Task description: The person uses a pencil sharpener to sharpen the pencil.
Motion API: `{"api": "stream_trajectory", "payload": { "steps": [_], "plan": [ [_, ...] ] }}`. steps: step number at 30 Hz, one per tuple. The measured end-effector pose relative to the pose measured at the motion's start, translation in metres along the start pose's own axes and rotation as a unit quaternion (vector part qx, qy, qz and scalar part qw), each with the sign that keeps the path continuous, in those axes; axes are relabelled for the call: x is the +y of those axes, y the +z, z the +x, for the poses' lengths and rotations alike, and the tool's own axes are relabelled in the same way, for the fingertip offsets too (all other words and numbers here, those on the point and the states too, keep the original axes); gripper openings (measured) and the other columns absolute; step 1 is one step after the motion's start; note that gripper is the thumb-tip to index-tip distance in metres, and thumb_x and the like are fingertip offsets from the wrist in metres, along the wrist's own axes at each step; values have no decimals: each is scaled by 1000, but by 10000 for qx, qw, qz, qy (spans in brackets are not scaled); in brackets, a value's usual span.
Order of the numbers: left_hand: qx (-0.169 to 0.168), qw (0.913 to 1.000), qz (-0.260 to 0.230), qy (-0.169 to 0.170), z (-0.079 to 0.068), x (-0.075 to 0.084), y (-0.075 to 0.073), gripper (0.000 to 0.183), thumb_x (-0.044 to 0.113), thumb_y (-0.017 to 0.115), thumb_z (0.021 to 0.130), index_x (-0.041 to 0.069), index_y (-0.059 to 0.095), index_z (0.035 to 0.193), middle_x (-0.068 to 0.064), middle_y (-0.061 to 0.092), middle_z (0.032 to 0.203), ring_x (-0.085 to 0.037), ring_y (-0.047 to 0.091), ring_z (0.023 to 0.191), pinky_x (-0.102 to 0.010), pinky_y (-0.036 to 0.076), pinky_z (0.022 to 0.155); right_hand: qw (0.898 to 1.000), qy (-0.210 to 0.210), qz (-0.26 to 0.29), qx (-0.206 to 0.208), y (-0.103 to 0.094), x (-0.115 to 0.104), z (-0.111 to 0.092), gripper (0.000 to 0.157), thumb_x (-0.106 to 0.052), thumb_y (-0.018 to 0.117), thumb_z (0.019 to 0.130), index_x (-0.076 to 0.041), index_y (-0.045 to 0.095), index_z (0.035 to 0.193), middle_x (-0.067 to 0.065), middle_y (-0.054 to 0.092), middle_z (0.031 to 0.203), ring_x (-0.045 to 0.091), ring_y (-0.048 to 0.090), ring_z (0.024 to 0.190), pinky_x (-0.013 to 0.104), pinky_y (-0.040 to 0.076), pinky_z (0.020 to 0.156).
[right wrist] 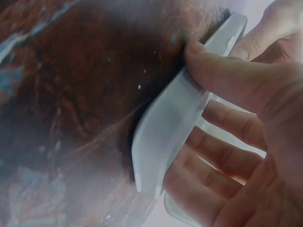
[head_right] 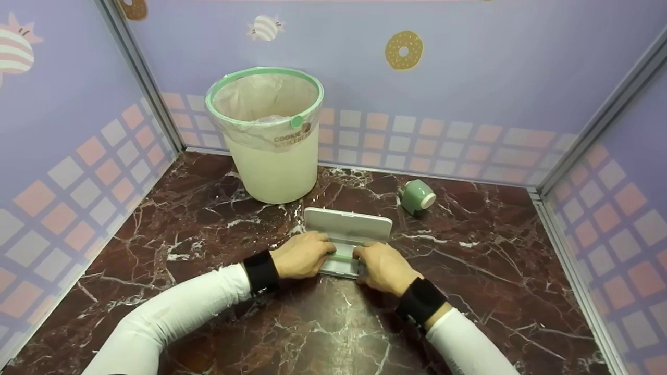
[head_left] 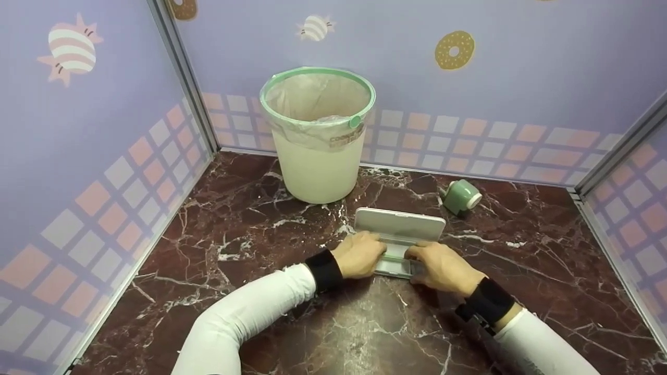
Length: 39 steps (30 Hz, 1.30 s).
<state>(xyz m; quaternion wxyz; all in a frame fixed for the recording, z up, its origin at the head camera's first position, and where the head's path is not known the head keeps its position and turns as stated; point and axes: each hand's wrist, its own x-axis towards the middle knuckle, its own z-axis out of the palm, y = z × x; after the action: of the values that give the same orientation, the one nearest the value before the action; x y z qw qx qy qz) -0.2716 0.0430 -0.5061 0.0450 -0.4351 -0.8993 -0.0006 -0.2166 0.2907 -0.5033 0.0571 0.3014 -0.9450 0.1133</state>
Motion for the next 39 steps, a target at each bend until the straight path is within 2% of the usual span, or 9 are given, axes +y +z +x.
{"api": "stream_trajectory", "payload": {
  "steps": [15, 19, 24, 25, 26, 29, 32, 33, 39],
  "plan": [
    [-199, 9994, 11, -283, 1, -2, 8, 20, 15, 74, 96, 16, 74, 116, -6, 77, 117, -26, 76, 105, -41, 65, 86, 9998, -43, -65, 208, 6, -4, 5, 54, -14, 101, 73, -7, 75, 121, 9, 79, 111, 31, 79, 98, 50, 65, 89],
    [-148, 9995, -110, -240, 0, -6, 9, 17, 15, 73, 97, 14, 70, 114, -6, 78, 111, -27, 77, 101, -40, 65, 86, 9997, -38, -9, 257, 8, -4, 5, 65, -12, 101, 73, -4, 71, 131, 13, 79, 118, 35, 80, 103, 53, 66, 92],
    [-58, 9978, -608, -242, 0, -11, 7, 8, 12, 73, 98, 14, 72, 105, -4, 81, 99, -27, 80, 92, -43, 65, 79, 9993, 50, 156, 327, 10, -2, 4, 78, -14, 102, 74, -2, 66, 143, 19, 77, 131, 39, 79, 114, 56, 65, 100],
    [-21, 9972, -713, -242, 0, -12, 7, 5, 14, 74, 98, 15, 73, 103, -4, 82, 97, -27, 80, 89, -44, 65, 77, 9992, 60, 194, 346, 10, -1, 4, 80, -15, 102, 74, -2, 66, 144, 19, 77, 132, 40, 79, 115, 56, 65, 101],
    [72, 9970, -733, -226, 3, -17, 17, 2, 19, 76, 98, 17, 74, 99, -2, 83, 94, -26, 80, 86, -44, 64, 74, 9990, 77, 238, 364, 11, 0, 4, 80, -15, 102, 75, -2, 65, 145, 20, 77, 133, 40, 78, 116, 55, 65, 101],
    [205, 9953, -927, -174, 1, -20, 16, 8, 25, 80, 99, 19, 79, 94, -1, 84, 90, -27, 80, 79, -46, 64, 70, 9986, 74, 307, 426, 12, 1, 2, 80, -15, 102, 75, 0, 65, 144, 19, 77, 134, 38, 78, 117, 54, 64, 102],
    [275, 9949, -960, -130, -1, -21, 15, 13, 30, 81, 100, 20, 80, 93, 0, 85, 89, -26, 80, 78, -43, 63, 68, 9984, 94, 370, 427, 12, 2, 1, 79, -15, 102, 76, 0, 65, 144, 19, 77, 134, 37, 78, 118, 53, 64, 103],
    [238, 9946, -998, -143, -5, -18, 4, 11, 28, 80, 101, 19, 80, 95, -1, 85, 90, -27, 80, 79, -44, 63, 69, 9983, 110, 382, 417, 11, 2, 1, 79, -15, 102, 76, 0, 65, 144, 19, 77, 135, 37, 78, 119, 53, 64, 104],
    [405, 9962, -774, -59, -9, -18, 4, 13, 31, 76, 105, 21, 80, 97, 1, 84, 89, -24, 80, 78, -40, 64, 70, 9977, 226, 534, 356, 11, 2, -1, 85, -15, 101, 78, 0, 61, 152, 22, 75, 142, 40, 76, 126, 55, 62, 108]
  ]
}}
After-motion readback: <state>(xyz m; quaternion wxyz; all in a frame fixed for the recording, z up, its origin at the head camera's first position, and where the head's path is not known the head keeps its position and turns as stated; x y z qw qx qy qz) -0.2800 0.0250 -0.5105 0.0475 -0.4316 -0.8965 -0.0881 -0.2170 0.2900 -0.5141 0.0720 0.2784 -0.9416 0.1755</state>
